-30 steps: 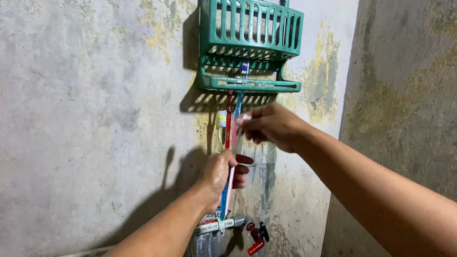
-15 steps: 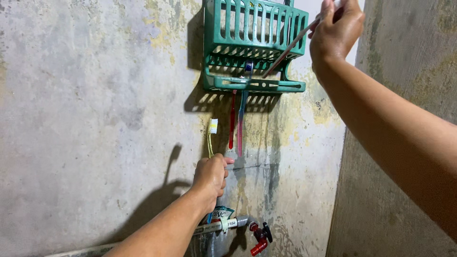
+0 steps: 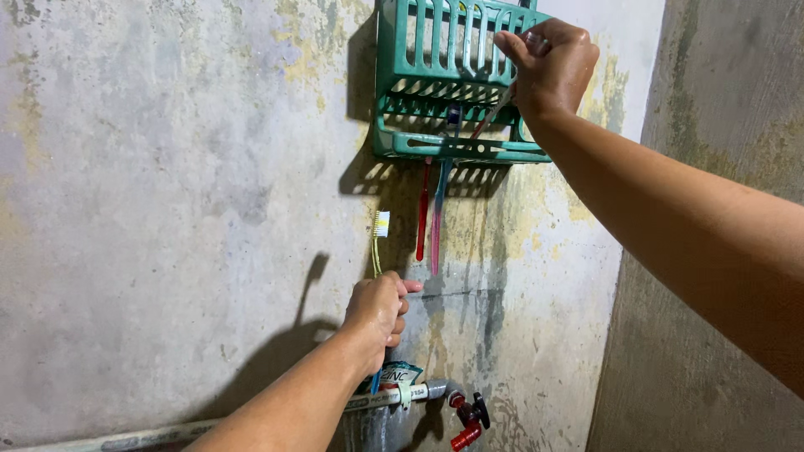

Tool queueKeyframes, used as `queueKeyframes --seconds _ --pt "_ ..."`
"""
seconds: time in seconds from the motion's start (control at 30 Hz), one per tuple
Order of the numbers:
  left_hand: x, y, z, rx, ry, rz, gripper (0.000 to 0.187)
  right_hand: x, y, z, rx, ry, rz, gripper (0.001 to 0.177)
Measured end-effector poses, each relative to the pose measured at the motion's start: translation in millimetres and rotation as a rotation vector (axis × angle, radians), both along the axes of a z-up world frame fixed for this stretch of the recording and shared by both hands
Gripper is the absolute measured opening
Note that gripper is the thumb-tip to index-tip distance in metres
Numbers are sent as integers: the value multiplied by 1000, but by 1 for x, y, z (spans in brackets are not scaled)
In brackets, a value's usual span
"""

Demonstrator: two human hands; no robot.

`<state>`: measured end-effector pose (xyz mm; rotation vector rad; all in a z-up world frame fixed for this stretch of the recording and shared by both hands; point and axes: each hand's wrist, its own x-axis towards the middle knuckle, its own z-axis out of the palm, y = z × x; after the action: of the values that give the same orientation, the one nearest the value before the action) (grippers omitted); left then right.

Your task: The person scrubs a green soap dish with a brush under running water, then rinses several toothbrushes and places them in a wall-mounted holder. They also rinse a toothpaste tube and a blue cup, and wipe the cup with a cloth.

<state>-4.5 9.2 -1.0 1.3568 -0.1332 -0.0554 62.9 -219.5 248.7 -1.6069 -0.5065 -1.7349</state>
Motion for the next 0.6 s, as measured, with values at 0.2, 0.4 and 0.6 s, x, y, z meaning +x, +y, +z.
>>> queueKeyframes --seconds 0.2,0.4,0.6 --pt "3 -3 -4 -24 11 -19 29 27 -8 2 -198 -247 -198 44" --pt "3 -4 -4 -13 2 -49 30 22 -1 -29 -140 120 -67 43" --pt "2 -6 -1 -18 1 -77 31 -1 13 -51 -167 81 -146 34"
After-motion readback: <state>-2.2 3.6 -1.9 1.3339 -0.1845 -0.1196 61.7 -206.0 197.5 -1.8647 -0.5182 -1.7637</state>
